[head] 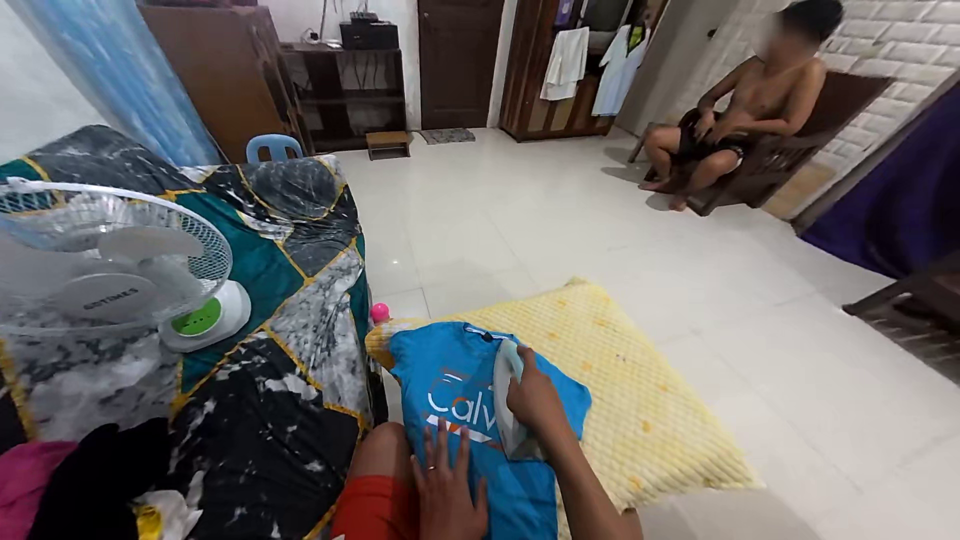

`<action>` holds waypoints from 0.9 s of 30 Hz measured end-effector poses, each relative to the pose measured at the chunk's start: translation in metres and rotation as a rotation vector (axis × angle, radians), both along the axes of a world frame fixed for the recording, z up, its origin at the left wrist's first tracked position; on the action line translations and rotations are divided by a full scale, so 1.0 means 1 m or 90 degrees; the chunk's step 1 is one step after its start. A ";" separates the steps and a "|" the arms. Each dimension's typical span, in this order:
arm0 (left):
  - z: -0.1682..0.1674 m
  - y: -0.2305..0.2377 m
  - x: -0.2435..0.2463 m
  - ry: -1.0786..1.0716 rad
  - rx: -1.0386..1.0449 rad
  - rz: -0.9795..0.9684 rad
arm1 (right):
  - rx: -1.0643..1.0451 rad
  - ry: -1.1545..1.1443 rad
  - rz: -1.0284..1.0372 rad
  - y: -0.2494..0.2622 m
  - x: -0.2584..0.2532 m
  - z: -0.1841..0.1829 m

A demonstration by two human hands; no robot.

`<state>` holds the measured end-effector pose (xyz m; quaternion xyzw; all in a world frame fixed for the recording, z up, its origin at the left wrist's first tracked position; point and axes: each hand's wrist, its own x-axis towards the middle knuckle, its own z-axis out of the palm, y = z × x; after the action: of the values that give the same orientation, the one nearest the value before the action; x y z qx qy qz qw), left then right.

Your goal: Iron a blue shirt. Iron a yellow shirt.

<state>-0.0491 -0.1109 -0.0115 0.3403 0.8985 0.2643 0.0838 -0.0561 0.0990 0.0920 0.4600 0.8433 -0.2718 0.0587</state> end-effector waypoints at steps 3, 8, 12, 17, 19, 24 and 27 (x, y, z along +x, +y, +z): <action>-0.011 0.017 -0.002 0.057 -0.119 -0.057 | -0.007 -0.026 -0.027 -0.027 0.025 0.004; -0.015 0.018 -0.002 0.098 -0.142 -0.062 | -0.028 -0.006 -0.052 -0.036 0.043 0.004; -0.017 0.014 -0.001 0.130 -0.119 -0.072 | -0.029 0.024 -0.061 -0.004 0.013 0.006; -0.019 0.009 0.001 0.136 -0.111 -0.066 | -0.020 0.007 -0.063 -0.002 0.004 0.007; -0.020 0.008 0.001 0.142 -0.106 -0.059 | -0.028 -0.002 -0.066 -0.021 0.021 0.008; -0.023 0.012 0.001 0.146 -0.117 -0.046 | -0.055 -0.013 -0.084 -0.043 0.053 0.011; -0.025 0.011 0.002 0.163 -0.108 -0.051 | -0.044 0.026 -0.104 -0.017 0.038 0.011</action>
<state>-0.0474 -0.1001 -0.0368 0.3987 0.9065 0.1384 0.0074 -0.0185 0.0816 0.1026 0.5196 0.7938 -0.3140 0.0351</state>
